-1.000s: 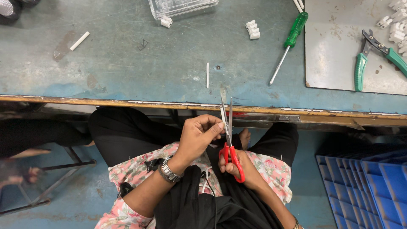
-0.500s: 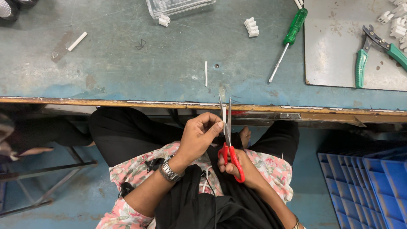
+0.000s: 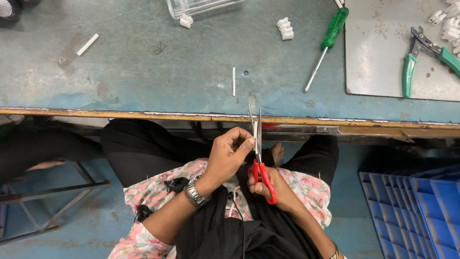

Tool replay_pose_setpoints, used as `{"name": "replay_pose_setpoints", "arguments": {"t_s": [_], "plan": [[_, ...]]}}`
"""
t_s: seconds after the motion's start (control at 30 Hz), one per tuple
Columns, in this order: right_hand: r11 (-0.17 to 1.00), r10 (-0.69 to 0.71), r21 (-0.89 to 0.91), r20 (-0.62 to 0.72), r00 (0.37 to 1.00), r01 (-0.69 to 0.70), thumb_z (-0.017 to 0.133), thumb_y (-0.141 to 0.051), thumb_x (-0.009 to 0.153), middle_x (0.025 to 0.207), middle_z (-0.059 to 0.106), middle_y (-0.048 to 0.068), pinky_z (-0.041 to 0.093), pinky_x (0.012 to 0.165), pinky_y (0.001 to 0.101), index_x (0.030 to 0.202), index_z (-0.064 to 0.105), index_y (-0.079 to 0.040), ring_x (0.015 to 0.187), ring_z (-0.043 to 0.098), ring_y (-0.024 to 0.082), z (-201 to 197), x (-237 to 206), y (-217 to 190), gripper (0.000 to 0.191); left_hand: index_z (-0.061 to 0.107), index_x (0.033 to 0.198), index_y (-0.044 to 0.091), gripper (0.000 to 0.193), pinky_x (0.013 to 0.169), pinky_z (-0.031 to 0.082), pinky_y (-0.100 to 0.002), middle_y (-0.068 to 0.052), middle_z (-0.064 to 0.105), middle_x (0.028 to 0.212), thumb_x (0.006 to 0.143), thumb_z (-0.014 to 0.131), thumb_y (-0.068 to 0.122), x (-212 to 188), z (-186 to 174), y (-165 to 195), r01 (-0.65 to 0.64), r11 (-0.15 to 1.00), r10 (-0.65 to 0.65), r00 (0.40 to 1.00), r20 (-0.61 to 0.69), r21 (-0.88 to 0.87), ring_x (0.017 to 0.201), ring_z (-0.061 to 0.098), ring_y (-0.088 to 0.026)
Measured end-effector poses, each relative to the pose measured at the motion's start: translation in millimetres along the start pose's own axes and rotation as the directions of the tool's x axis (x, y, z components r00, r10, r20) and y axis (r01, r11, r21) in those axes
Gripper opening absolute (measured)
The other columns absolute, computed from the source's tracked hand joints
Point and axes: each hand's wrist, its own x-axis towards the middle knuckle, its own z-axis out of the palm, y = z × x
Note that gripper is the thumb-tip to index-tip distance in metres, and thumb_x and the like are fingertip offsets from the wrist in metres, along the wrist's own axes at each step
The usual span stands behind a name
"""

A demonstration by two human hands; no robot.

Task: The person gathers several white plastic rods and uses red-handled scissors to cut them into shorter segments. The cut pieces are held in the left hand while the right hand operates the scissors. The task is performed at a workbench with other tools and components nearby.

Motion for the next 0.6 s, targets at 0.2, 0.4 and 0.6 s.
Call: {"name": "replay_pose_setpoints", "arguments": {"t_s": [0.2,0.4,0.6], "plan": [[0.999,-0.016,-0.029,-0.007,1.000,0.016,0.076,-0.073,0.077,0.078,0.061,0.003,0.045,0.066,0.0249,0.092,0.060,-0.004,0.072,0.056,0.010,-1,0,0,0.073,0.065,0.093,0.000,0.020,0.059,0.046,-0.021,0.002,0.065,0.074,0.100,0.067,0.019,-2,5,2,-0.064,0.997,0.065,0.998,-0.023,0.051,0.068,0.055,-0.002],[0.997,-0.028,-0.075,0.013,1.000,0.029,0.073,-0.077,0.078,0.079,0.060,0.002,0.046,0.068,0.0260,0.092,0.059,-0.005,0.074,0.056,0.011,-2,2,-4,0.075,0.063,0.092,0.000,0.020,0.057,0.044,-0.021,0.002,0.062,0.073,0.100,0.066,0.019,-2,7,0,-0.078,0.994,0.081,0.996,-0.036,0.072,0.067,0.053,-0.002],[0.990,-0.042,-0.131,0.054,0.998,0.049,0.064,-0.084,0.077,0.087,0.059,0.001,0.045,0.070,0.0257,0.097,0.058,-0.008,0.080,0.057,0.011,0,0,-13,0.079,0.061,0.094,0.001,0.021,0.059,0.044,-0.021,0.003,0.061,0.074,0.102,0.064,0.020,-4,9,0,-0.078,0.996,0.079,0.996,-0.032,0.034,0.068,0.052,-0.002]]}}
